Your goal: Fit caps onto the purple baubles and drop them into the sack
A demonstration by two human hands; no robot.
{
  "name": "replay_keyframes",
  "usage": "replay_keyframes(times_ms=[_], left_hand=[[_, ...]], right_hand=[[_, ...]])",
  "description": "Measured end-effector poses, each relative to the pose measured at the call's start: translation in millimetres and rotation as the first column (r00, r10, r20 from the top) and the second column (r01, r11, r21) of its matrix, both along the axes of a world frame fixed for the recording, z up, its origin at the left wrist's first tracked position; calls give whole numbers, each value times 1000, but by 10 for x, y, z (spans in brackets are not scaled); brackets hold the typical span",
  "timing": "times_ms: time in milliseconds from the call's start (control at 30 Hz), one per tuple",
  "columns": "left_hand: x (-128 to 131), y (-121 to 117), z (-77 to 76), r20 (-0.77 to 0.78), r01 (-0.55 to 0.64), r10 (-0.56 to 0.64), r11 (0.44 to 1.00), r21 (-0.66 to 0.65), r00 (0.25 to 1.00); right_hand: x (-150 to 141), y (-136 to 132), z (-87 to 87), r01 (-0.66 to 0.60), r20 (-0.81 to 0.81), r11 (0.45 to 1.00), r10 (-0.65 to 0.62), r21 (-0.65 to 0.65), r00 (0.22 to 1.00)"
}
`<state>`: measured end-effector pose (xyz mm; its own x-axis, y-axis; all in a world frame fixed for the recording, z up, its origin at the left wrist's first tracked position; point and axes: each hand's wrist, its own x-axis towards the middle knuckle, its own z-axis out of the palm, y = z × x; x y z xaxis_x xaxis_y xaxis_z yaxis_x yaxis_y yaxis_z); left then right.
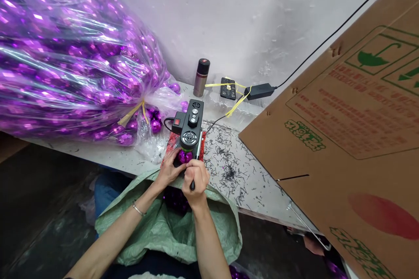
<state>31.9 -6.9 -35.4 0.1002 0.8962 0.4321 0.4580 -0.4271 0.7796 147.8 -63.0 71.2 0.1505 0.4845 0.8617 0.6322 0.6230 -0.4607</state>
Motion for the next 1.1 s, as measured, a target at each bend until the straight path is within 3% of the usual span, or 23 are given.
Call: replay_keyframes(times_ms=[167, 667, 800, 933, 1100], left_hand=[[9, -1, -24, 7, -4, 4, 1000, 15, 1000], [26, 8, -32, -8, -11, 11, 1000, 25, 1000], [30, 13, -46, 4, -9, 9, 999, 31, 1000], [33, 8, -59, 13, -9, 9, 999, 35, 1000], [36, 35, -37, 21, 1, -1, 1000, 11, 1000]], right_hand=[[6, 39, -209, 6, -26, 1000, -5, 25, 1000], [2, 90, -387, 6, -71, 997, 0, 74, 997], [-3, 97, -429, 13, -14, 997, -12, 80, 1000], [-34, 70, -346, 3, -53, 998, 0, 70, 999], [-49, 21, 78, 10, -129, 999, -15, -39, 992]])
